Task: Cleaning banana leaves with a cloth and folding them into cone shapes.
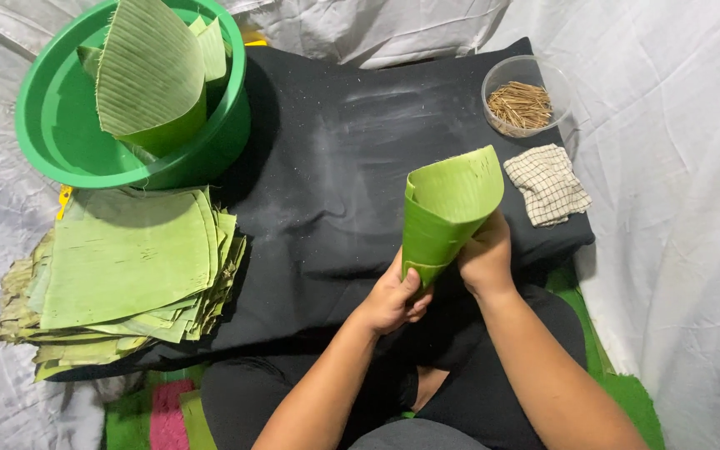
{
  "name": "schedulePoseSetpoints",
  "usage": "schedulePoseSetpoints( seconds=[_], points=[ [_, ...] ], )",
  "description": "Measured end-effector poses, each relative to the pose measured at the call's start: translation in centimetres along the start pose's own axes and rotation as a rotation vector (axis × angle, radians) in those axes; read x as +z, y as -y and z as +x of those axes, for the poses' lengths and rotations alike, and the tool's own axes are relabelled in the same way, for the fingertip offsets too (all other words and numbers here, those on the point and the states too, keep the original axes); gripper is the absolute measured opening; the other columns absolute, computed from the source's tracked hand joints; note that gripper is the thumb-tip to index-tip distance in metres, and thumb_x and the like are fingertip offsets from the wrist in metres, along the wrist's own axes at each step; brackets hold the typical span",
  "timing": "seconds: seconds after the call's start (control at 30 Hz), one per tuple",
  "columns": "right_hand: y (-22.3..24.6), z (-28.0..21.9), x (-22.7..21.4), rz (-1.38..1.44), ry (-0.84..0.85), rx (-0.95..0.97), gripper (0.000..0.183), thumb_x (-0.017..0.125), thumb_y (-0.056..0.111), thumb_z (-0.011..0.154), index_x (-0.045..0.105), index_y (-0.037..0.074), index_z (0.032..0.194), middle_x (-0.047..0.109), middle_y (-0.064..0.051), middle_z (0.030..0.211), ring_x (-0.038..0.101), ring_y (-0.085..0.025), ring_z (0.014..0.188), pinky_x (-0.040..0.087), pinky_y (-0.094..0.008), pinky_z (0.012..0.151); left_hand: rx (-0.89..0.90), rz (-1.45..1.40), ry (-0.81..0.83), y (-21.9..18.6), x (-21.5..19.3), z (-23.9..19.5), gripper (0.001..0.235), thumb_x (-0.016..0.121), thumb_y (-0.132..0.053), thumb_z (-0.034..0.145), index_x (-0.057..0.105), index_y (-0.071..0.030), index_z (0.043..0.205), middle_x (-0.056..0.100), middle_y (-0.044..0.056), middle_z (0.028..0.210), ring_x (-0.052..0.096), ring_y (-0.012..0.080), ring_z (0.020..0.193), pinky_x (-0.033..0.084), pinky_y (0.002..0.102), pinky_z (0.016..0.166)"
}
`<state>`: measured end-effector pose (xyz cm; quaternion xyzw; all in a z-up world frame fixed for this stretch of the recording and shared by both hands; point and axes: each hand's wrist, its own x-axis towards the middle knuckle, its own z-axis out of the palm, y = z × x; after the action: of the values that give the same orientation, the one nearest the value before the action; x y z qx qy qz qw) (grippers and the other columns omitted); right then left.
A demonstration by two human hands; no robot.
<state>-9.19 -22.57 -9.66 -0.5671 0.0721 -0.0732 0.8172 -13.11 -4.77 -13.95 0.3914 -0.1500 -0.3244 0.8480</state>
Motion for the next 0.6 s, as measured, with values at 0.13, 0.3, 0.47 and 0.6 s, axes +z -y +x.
schedulePoseSetpoints(
  seconds=[0.13, 0.3, 0.47, 0.6],
  points=[
    [-0.1, -1.7, 0.4, -0.192, -0.137, -0.18, 0.054, 0.066, -0.012, 0.092, 0.05, 0.009, 0.139, 0.07, -0.018, 0.118, 0.075, -0.034, 0.096, 0.063, -0.047, 0.081, -0.002, 0.004, -0.029, -0.3, 0.4, 0.4, 0.066, 0.043, -0.051, 0.106, 0.019, -0.03, 0.163, 0.044, 0.005, 0.06, 0.036, 0.0093, 0.043, 0.036, 0.019, 0.036],
    [3.0, -4.0, 3.5, 0.223, 0.039, -0.213, 0.03, 0.042, 0.014, 0.108, 0.06, -0.001, 0.127, 0.067, -0.018, 0.11, 0.066, -0.025, 0.099, 0.06, -0.041, 0.083, 0.099, 0.047, -0.068, -1.4, 0.9, 0.7, 0.051, 0.044, -0.042, 0.109, 0.033, -0.019, 0.152, 0.061, 0.021, 0.082, 0.054, 0.0156, 0.045, 0.049, 0.025, 0.035],
    [1.2, -3.4, 0.8, 0.073, 0.155, -0.275, 0.04, 0.061, 0.023, 0.098, 0.058, -0.008, 0.124, 0.068, -0.022, 0.095, 0.066, -0.022, 0.071, 0.056, -0.036, 0.052, 0.176, 0.107, -0.085, -2.1, 1.1, 1.8, 0.046, 0.048, -0.028, 0.108, 0.031, -0.016, 0.149, 0.064, 0.029, 0.102, 0.068, 0.0306, 0.065, 0.061, 0.041, 0.05],
    [0.2, -2.7, 0.4, 0.038, 0.051, -0.235, 0.03, 0.067, 0.011, 0.097, 0.056, 0.001, 0.123, 0.07, -0.018, 0.097, 0.062, -0.016, 0.049, 0.051, -0.028, 0.033, 0.187, 0.133, -0.108, -3.3, 2.2, 2.8, 0.046, 0.055, -0.017, 0.106, 0.032, -0.013, 0.145, 0.064, 0.027, 0.11, 0.069, 0.0361, 0.083, 0.066, 0.052, 0.059]
  ],
)
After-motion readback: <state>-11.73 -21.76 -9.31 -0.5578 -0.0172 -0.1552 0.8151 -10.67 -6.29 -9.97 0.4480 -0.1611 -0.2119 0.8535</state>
